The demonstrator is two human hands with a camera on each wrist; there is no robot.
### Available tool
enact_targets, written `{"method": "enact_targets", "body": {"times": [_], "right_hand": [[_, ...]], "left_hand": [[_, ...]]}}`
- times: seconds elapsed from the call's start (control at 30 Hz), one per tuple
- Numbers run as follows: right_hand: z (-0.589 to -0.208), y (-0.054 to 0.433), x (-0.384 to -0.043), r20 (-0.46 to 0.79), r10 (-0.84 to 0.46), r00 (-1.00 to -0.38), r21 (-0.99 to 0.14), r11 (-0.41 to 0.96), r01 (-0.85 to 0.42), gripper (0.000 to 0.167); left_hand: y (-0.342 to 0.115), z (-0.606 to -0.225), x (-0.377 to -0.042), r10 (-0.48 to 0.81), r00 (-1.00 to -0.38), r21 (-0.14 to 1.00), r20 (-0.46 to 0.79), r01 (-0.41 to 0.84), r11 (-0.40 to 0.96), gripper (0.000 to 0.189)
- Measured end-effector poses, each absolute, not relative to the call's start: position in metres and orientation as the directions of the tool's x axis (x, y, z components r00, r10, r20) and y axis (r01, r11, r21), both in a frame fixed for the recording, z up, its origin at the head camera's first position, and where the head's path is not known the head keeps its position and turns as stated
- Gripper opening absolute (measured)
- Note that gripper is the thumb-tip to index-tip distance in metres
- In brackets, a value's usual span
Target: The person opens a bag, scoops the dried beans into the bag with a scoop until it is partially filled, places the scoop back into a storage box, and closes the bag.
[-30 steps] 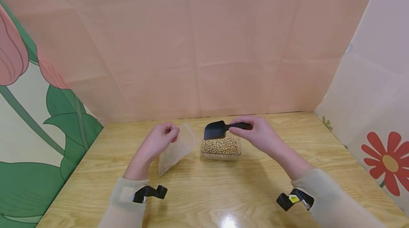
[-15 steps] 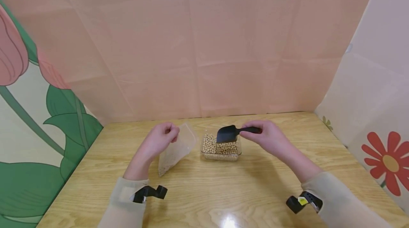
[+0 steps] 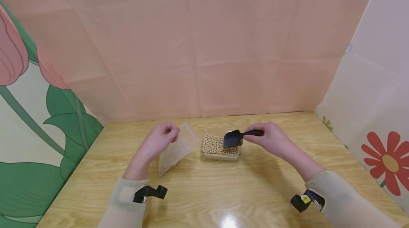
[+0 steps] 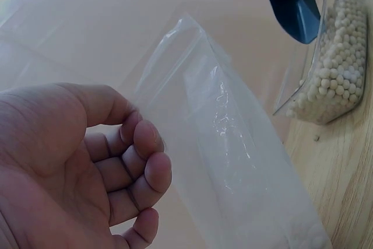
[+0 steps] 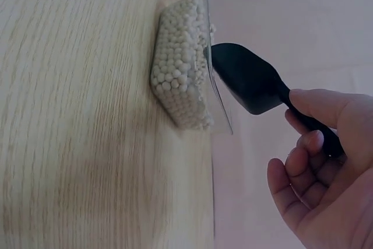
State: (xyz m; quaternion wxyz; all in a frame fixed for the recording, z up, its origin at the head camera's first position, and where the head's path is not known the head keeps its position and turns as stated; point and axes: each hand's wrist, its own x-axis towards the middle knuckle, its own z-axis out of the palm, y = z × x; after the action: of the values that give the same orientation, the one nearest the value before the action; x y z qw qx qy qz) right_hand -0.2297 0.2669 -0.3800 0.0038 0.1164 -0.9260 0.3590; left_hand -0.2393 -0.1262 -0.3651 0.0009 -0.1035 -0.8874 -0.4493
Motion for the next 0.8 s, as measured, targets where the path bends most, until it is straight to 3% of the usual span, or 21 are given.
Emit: {"method": "enact_targets", "body": {"times": [0.5,0.8], "right_hand": [[-0.382,0.26,-0.236,0.099,-0.292,-0.951,-0.621,0.729,-0.288,0.027],[-0.392,0.254,-0.238,0.056,-0.297,-0.953,-0.659,0.706,-0.259,0.033]], "left_hand": [[-0.127,-0.366,-0.24,0.186,-0.978,0.794,0.1,0.191,0.577,0.03],[-0.128,-0.366,-0.24,0.197,-0.973,0.799,0.119,0.212,0.563,0.03]]}}
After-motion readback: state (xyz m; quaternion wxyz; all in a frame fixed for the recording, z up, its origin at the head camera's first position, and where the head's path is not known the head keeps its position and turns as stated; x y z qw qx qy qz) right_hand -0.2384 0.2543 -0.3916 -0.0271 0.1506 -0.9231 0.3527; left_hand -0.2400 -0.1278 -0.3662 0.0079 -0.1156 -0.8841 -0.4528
